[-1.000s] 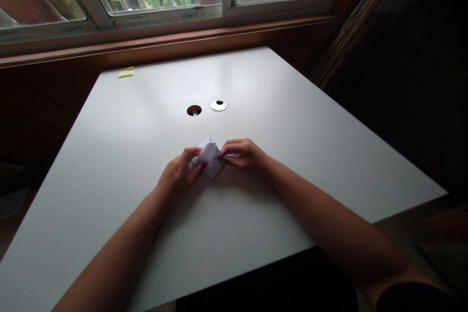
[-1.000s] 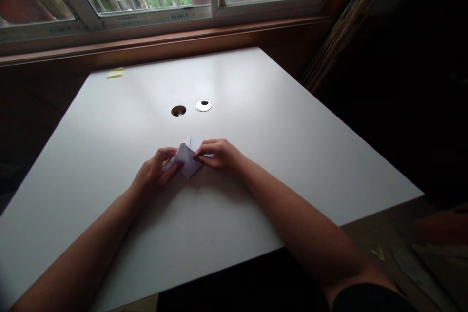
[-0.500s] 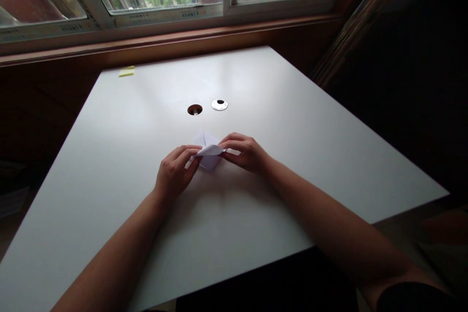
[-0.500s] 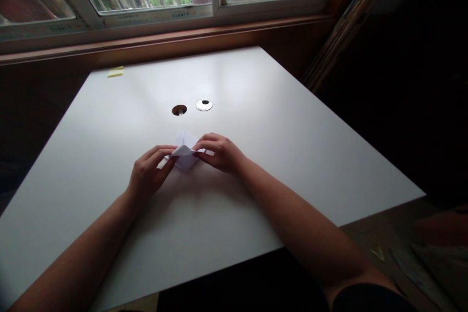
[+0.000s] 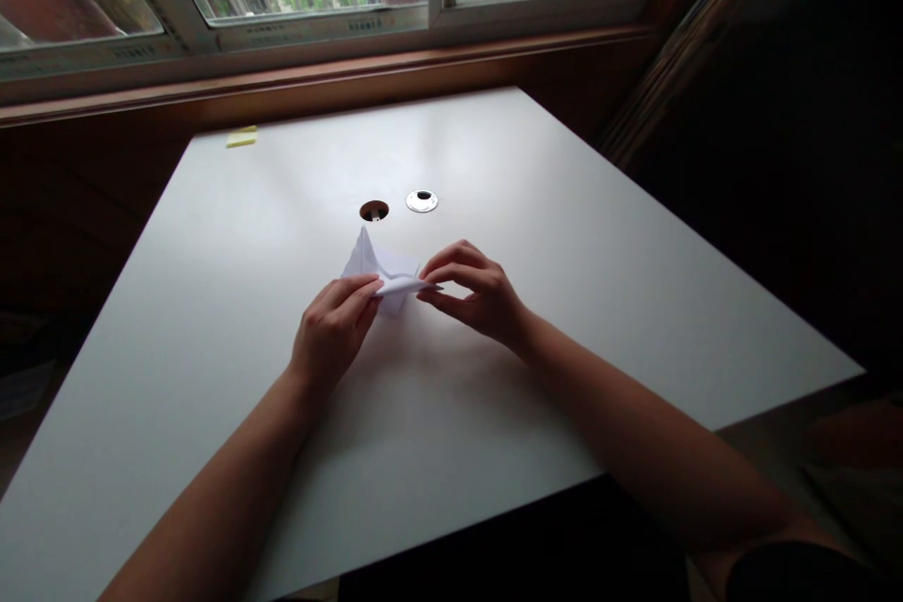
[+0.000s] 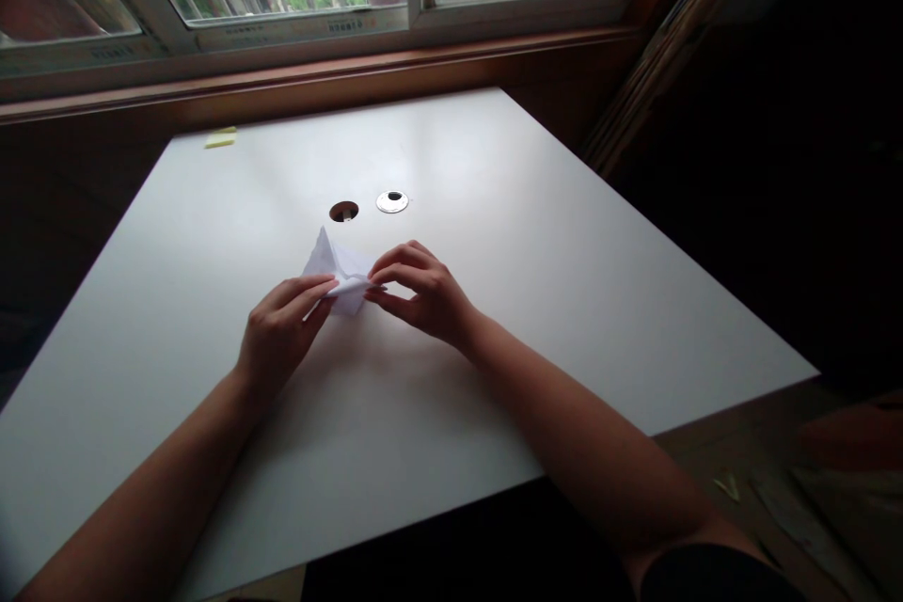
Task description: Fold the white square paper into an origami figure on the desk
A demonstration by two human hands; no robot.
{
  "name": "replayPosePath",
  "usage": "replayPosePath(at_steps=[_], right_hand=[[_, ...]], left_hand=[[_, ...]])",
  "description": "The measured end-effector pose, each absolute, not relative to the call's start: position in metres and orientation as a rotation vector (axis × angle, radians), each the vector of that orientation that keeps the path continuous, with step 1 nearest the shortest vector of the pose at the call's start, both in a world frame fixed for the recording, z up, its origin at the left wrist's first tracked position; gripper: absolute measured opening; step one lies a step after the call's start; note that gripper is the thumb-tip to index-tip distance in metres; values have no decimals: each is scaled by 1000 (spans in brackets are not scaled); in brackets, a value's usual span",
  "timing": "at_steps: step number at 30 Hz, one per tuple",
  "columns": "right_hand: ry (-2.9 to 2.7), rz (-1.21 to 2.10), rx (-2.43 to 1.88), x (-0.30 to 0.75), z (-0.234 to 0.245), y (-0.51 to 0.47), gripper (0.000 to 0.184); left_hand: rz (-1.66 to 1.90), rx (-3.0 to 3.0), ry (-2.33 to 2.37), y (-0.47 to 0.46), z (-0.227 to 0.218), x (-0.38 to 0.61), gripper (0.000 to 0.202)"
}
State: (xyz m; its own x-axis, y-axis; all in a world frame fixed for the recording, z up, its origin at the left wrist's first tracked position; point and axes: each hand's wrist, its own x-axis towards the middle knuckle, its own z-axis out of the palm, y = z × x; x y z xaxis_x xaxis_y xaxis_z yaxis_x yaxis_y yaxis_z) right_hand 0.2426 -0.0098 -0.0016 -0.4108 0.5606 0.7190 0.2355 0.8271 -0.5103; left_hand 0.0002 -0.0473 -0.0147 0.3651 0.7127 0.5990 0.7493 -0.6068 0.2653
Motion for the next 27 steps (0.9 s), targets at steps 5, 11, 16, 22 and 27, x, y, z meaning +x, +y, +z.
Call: replayPosePath(at_steps=[5,11,16,22,27], right_hand=[[-1956,448,-577,244,0,-11,6],[-1911,507,-574,245,0,-12,8],[-1890,558,-556,244,-1,-13,12],[-1959,482,-583,247,0,-13,36],[-2046,415,-581,249,-1,-11,27]], left_hand=[[-1078,-2561,-1379,-46,-16,-1,27],[-1067,-2550,-1348,-46,-13,-1,35],[-1026,-2547,-1316,-49,-10,-1,42],[-1008,-2557,-1294,-48,-10,0,42],[-1007,-2589,-1249,-49,-10,1,42]])
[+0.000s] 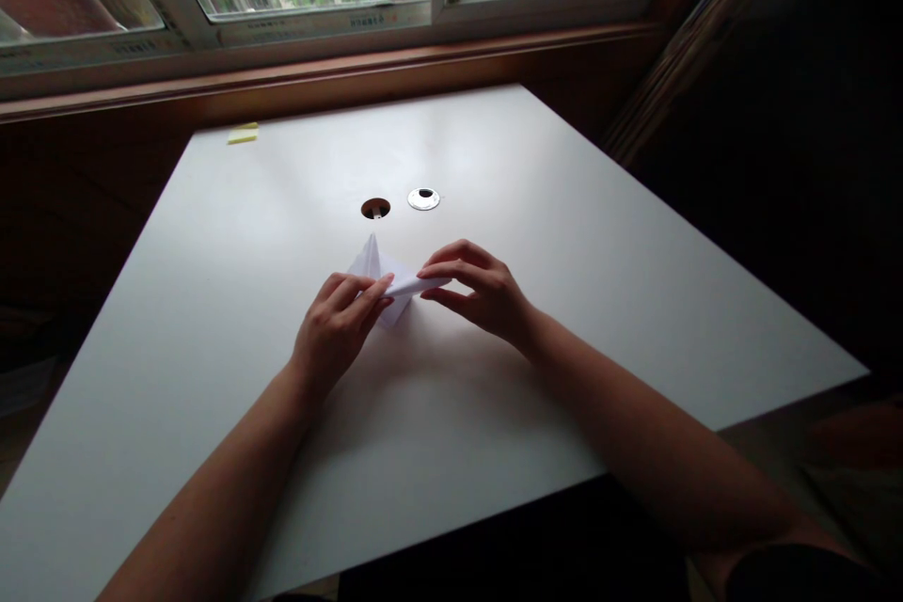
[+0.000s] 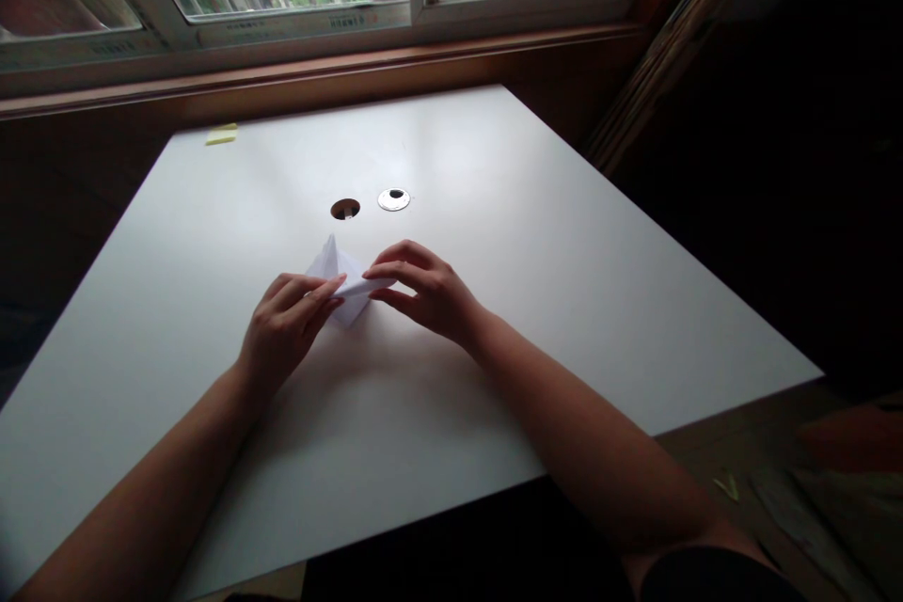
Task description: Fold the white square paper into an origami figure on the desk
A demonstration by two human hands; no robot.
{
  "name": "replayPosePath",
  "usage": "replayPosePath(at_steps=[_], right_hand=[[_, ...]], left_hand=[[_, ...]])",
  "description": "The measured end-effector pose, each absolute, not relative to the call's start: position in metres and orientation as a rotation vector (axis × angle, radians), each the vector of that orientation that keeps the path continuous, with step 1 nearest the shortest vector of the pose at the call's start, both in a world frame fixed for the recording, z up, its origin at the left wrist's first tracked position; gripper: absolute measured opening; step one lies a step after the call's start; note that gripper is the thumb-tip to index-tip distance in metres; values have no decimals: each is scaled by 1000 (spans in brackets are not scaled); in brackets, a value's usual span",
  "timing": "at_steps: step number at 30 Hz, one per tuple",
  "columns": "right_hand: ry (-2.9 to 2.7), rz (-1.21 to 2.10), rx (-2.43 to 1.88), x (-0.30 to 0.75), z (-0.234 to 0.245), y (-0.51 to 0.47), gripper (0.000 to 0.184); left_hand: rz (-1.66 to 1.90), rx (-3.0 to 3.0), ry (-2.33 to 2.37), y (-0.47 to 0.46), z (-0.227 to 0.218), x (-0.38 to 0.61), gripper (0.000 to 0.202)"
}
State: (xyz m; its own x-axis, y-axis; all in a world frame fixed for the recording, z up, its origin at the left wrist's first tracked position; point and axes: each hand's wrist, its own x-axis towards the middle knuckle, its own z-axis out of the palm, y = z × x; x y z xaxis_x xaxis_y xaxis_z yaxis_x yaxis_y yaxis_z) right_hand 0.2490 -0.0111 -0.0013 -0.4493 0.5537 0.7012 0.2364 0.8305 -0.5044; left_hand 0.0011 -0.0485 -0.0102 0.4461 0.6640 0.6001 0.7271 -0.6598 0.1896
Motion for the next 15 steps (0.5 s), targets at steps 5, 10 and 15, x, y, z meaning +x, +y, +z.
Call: replayPosePath(at_steps=[5,10,15], right_hand=[[-2039,410,-592,250,-1,-9,18],[-2044,383,-577,250,0,-9,11],[-2056,371,-586,250,-1,-8,9]], left_hand=[[-1045,-2588,-1261,-50,-10,0,40],[-1089,-2543,-1244,-50,-10,-1,39],[-1107,-2531,-1227,-49,-10,-2,31]])
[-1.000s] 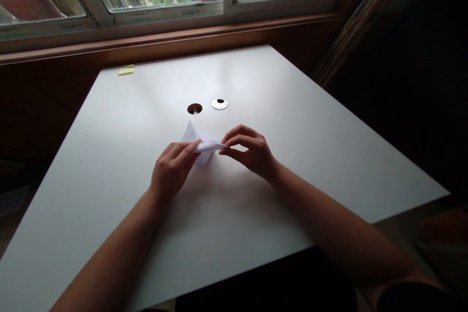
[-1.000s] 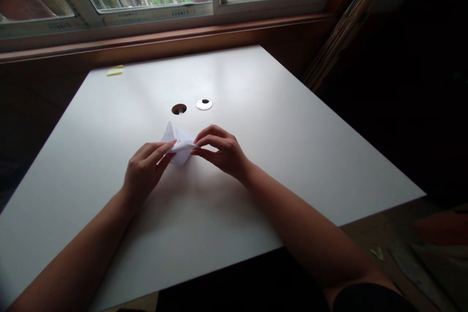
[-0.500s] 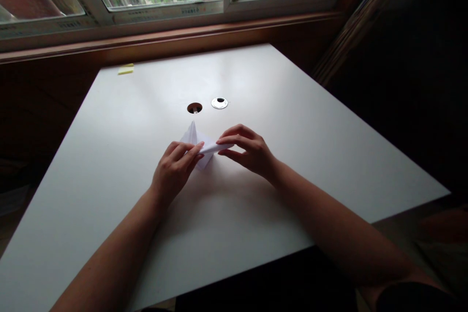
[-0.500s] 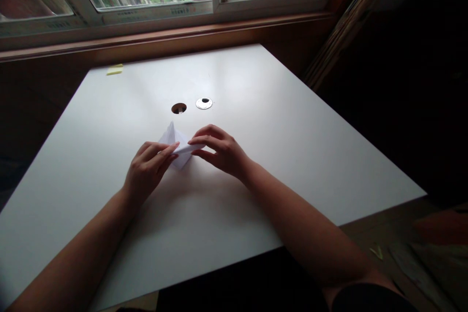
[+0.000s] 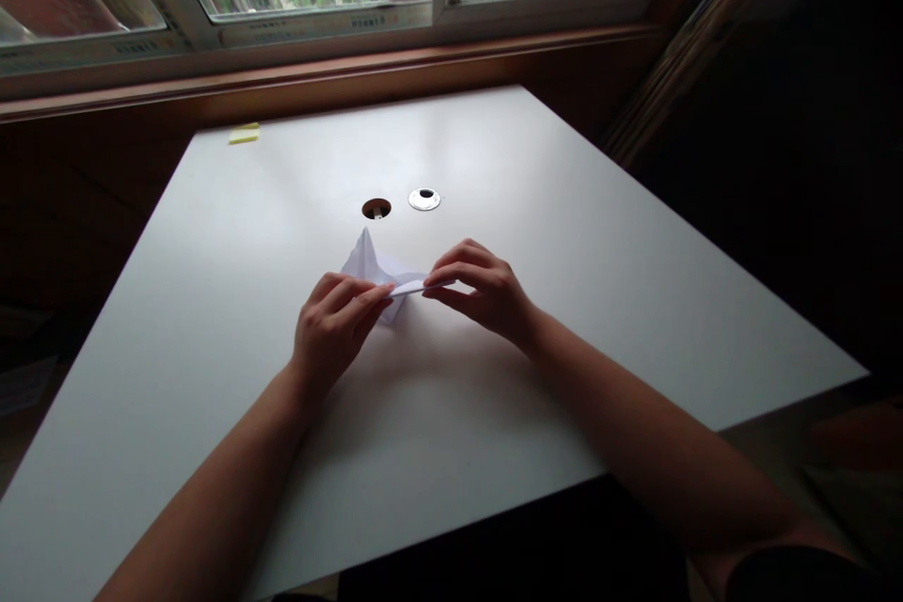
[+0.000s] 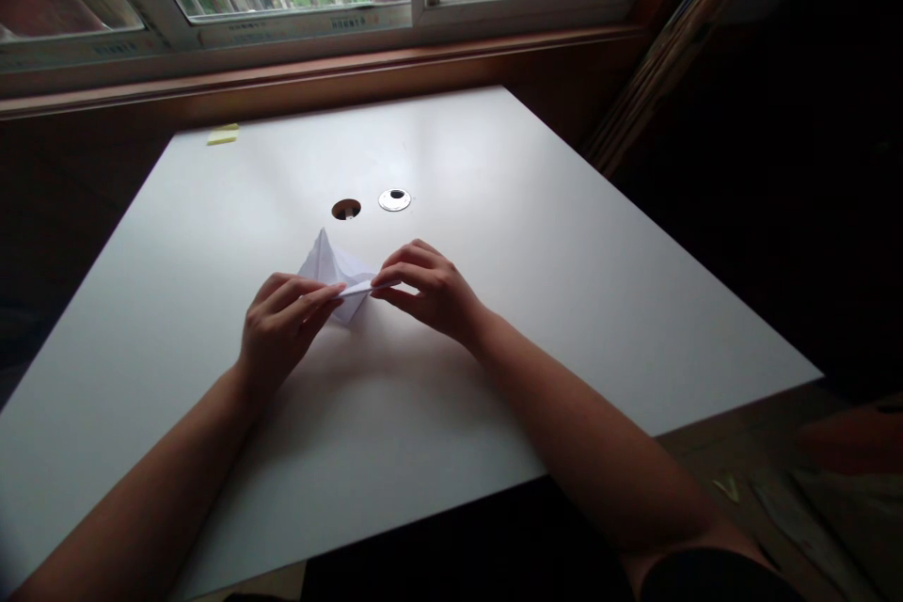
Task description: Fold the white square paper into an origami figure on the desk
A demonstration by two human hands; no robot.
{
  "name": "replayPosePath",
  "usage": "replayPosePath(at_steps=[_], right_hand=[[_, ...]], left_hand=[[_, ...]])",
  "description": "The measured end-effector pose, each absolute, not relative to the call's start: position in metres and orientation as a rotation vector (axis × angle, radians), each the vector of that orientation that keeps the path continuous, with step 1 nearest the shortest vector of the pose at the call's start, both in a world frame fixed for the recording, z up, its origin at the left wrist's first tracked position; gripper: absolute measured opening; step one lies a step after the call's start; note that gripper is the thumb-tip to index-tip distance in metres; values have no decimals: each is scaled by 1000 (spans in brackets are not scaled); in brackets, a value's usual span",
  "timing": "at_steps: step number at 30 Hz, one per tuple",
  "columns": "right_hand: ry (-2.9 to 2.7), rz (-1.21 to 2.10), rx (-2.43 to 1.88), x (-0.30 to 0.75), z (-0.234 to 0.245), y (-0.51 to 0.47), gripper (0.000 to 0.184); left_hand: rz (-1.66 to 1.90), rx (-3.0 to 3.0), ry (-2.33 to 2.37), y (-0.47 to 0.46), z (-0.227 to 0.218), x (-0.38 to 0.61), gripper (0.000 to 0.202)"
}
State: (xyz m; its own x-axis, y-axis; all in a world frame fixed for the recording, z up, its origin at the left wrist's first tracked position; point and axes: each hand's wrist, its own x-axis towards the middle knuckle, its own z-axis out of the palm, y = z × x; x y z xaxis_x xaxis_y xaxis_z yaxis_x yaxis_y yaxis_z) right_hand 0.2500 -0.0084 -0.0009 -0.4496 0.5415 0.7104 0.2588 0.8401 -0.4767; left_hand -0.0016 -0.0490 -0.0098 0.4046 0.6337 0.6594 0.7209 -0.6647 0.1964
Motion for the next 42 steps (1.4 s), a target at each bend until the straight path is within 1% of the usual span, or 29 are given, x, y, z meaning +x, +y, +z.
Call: replayPosePath(at_steps=[7,15,18,21,23,25,26,29,33,37,42], right_hand=[[-2087,353,-548,250,-4,-7,19],[-2137,298,-541,250,-4,-6,9],[-2161,281,-545,251,-3,-6,8],[-2200,283,-536,253,-3,-5,7],[-2234,290,-517,254,-3,-5,6],[-2271,294,-498,255,-2,-5,7],[-2289,294,-491,255,-2,-5,7],[-2338,299,-477,255,-1,-5,9],[-2417,374,-478,257,-5,-5,9],[-2428,584,-481,261,-12,-1,15],[-2334,767,-573,265,-15,5,20]], left_hand=[[-1097,-2531,-1203,-48,-11,-1,28],[-976,-2464,-1193,-49,-8,-1,29],[-922,-2493,-1204,-49,-8,-1,22],[-922,-2563,-1202,-48,-8,0,5],[-965,-2589,-1223,-47,-9,0,9],[-1020,-2590,-1281,-46,-10,0,8],[-1032,-2596,-1321,-45,-11,0,9],[-932,-2702,-1417,-42,-17,-1,29],[-553,-2874,-1428,-38,-25,-3,46],[-277,-2874,-1387,-40,-29,-6,61],[-136,-2863,-1363,-44,-26,-4,66]])
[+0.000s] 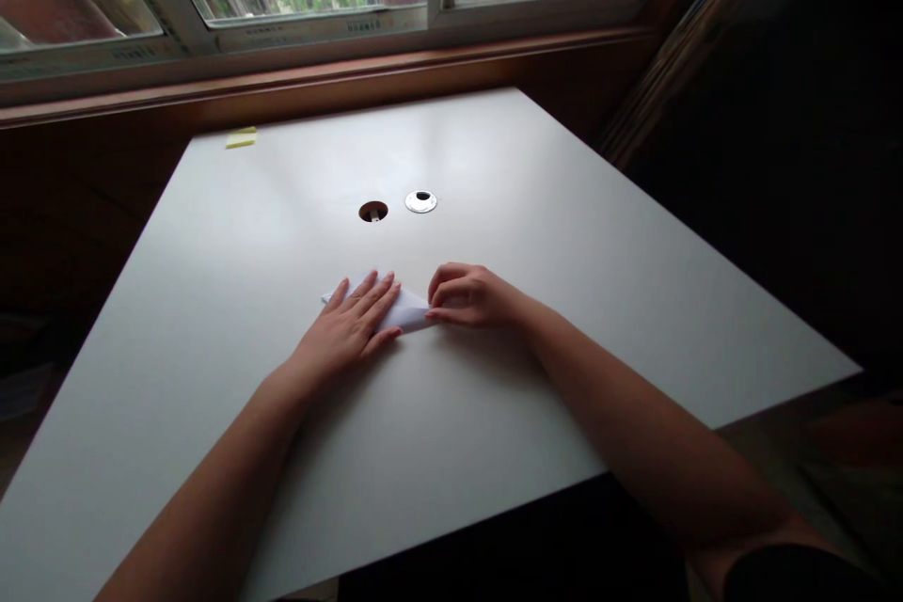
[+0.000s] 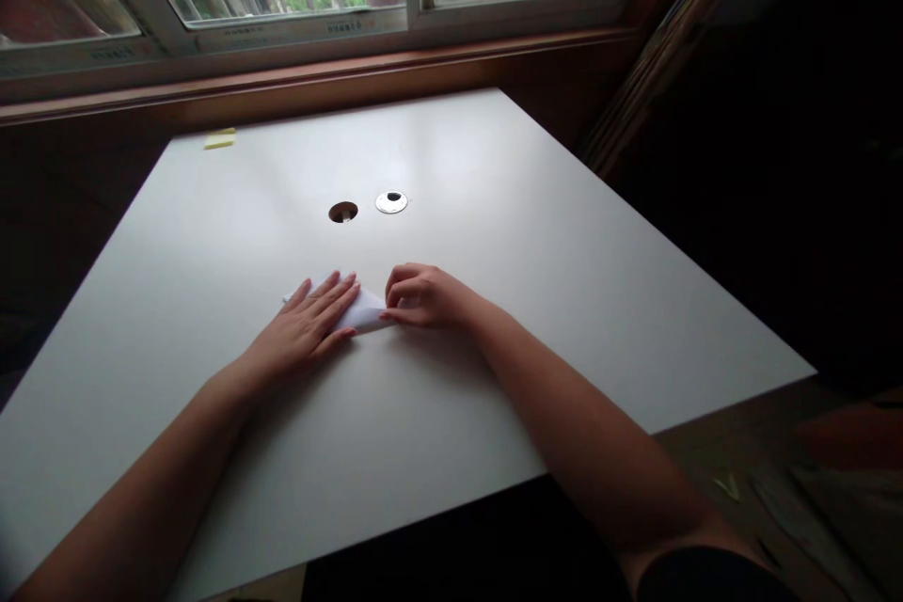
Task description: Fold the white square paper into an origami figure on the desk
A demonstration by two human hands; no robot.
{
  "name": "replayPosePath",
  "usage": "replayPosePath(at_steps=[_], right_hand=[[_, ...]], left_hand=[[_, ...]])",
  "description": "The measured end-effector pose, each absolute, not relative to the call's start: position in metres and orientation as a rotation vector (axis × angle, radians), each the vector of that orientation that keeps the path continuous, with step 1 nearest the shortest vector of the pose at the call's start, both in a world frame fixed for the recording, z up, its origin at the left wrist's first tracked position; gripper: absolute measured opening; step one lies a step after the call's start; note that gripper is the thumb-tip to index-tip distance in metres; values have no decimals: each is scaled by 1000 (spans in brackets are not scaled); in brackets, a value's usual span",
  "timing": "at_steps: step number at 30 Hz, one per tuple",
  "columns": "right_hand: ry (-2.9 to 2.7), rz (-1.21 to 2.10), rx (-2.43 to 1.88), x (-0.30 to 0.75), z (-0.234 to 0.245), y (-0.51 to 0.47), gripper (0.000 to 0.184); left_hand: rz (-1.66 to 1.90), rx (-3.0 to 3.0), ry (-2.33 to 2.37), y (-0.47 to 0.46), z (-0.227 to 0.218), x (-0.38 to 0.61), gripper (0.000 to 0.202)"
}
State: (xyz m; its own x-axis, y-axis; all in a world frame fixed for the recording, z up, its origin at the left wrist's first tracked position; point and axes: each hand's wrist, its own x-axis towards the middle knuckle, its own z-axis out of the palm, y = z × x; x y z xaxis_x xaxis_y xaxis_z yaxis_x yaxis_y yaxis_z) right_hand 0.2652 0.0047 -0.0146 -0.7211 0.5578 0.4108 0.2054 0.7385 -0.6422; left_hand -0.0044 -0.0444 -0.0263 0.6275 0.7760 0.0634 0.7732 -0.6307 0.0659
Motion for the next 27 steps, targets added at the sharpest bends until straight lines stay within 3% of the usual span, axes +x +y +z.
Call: replayPosePath(at_steps=[14,21,27], right_hand=[[-2254,954,-1064,259,-10,5,28],[-2183,1281,-1021,259,-5,5,34],[-2129,1208,-1036,263,-12,11,34]], left_hand=[[112,2749,1480,-64,-24,11,68],[257,2720,1598,-69,-24,21,64],[398,2670,1731,-66,-15,22,56]])
